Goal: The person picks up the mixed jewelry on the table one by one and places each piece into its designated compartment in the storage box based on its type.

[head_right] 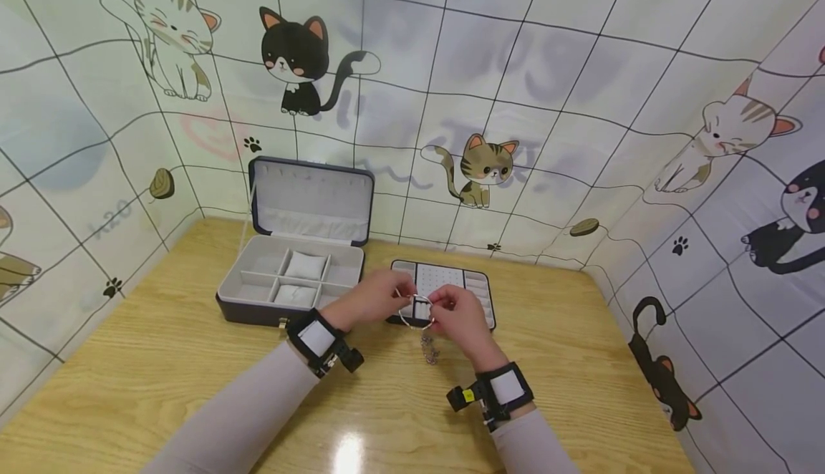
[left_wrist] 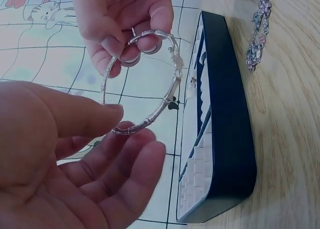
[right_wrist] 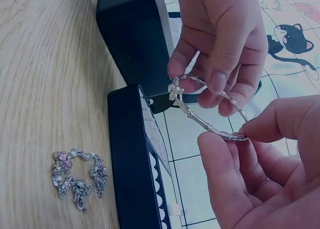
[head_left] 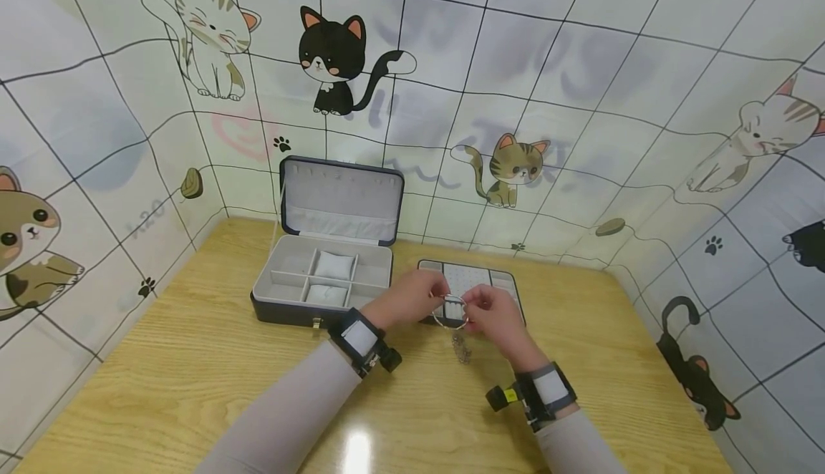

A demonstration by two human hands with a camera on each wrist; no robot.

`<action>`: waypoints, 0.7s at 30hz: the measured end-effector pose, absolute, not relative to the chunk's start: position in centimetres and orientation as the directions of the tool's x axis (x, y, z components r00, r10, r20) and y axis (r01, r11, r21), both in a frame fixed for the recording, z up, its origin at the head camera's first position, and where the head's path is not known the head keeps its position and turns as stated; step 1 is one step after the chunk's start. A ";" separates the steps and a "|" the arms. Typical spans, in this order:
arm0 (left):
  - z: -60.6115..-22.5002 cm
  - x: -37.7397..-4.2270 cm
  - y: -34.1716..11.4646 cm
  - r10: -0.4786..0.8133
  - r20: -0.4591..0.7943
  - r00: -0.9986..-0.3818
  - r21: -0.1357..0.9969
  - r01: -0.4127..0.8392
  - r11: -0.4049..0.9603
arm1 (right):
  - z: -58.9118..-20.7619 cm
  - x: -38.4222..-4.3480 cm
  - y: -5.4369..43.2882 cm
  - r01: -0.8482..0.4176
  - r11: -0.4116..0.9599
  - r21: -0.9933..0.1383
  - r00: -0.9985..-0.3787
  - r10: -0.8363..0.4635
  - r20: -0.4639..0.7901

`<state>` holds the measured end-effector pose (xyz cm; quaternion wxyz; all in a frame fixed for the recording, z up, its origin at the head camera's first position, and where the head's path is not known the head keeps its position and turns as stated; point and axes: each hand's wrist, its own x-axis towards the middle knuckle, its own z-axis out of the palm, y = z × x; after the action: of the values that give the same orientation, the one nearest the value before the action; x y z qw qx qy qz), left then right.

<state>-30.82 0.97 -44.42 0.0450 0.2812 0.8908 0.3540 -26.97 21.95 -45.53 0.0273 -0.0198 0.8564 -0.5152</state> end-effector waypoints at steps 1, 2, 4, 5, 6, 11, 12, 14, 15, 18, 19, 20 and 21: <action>-44.4 -30.8 1.0 0.528 0.119 -0.841 0.664 0.463 0.587 | -45.5 -26.9 21.9 -0.002 0.467 -0.884 -0.998 -0.055 -0.027; -44.4 -30.8 0.9 0.524 0.121 -0.843 0.670 0.459 0.584 | -45.5 -26.9 21.9 0.001 0.467 -0.884 -0.998 -0.050 -0.028; -44.4 -30.9 0.9 0.518 0.130 -0.846 0.681 0.456 0.573 | -45.6 -26.9 21.7 0.004 0.462 -0.887 -0.998 -0.047 -0.029; -44.5 -30.9 0.9 0.515 0.136 -0.846 0.683 0.457 0.570 | -45.7 -26.9 21.7 0.006 0.460 -0.888 -0.999 -0.044 -0.029; -44.5 -30.9 0.9 0.513 0.143 -0.846 0.686 0.459 0.566 | -45.7 -26.8 21.6 0.008 0.458 -0.889 -0.999 -0.041 -0.030; -44.4 -31.0 0.8 0.497 0.160 -0.853 0.682 0.460 0.569 | -45.9 -26.7 21.1 0.021 0.440 -0.898 -0.999 -0.028 -0.037; -44.3 -31.0 0.7 0.495 0.158 -0.855 0.683 0.456 0.570 | -45.9 -26.6 21.0 0.023 0.435 -0.900 -0.999 -0.027 -0.039; -44.2 -30.9 0.6 0.491 0.159 -0.856 0.683 0.454 0.571 | -45.9 -26.6 20.9 0.032 0.419 -0.907 -0.999 -0.022 -0.045; -44.1 -30.9 0.6 0.490 0.156 -0.858 0.685 0.451 0.571 | -45.9 -26.5 20.8 0.035 0.411 -0.911 -0.999 -0.019 -0.047; -43.8 -30.9 0.3 0.488 0.155 -0.859 0.684 0.449 0.575 | -45.9 -26.5 20.7 0.031 0.378 -0.925 -0.999 -0.018 -0.041; -43.6 -30.9 0.2 0.487 0.157 -0.859 0.679 0.452 0.578 | -45.9 -26.5 20.7 0.026 0.366 -0.930 -0.999 -0.019 -0.036; -43.5 -31.0 0.0 0.484 0.157 -0.861 0.676 0.451 0.583 | -45.9 -26.5 20.6 0.021 0.354 -0.935 -0.999 -0.018 -0.029; -43.4 -31.0 -0.2 0.479 0.154 -0.864 0.671 0.447 0.591 | -45.9 -26.5 20.6 0.011 0.345 -0.939 -1.000 -0.018 -0.019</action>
<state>-31.04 -0.15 -43.40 0.0214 0.2597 0.8917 0.3700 -26.47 20.58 -45.92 0.0130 -0.0021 0.8199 -0.5723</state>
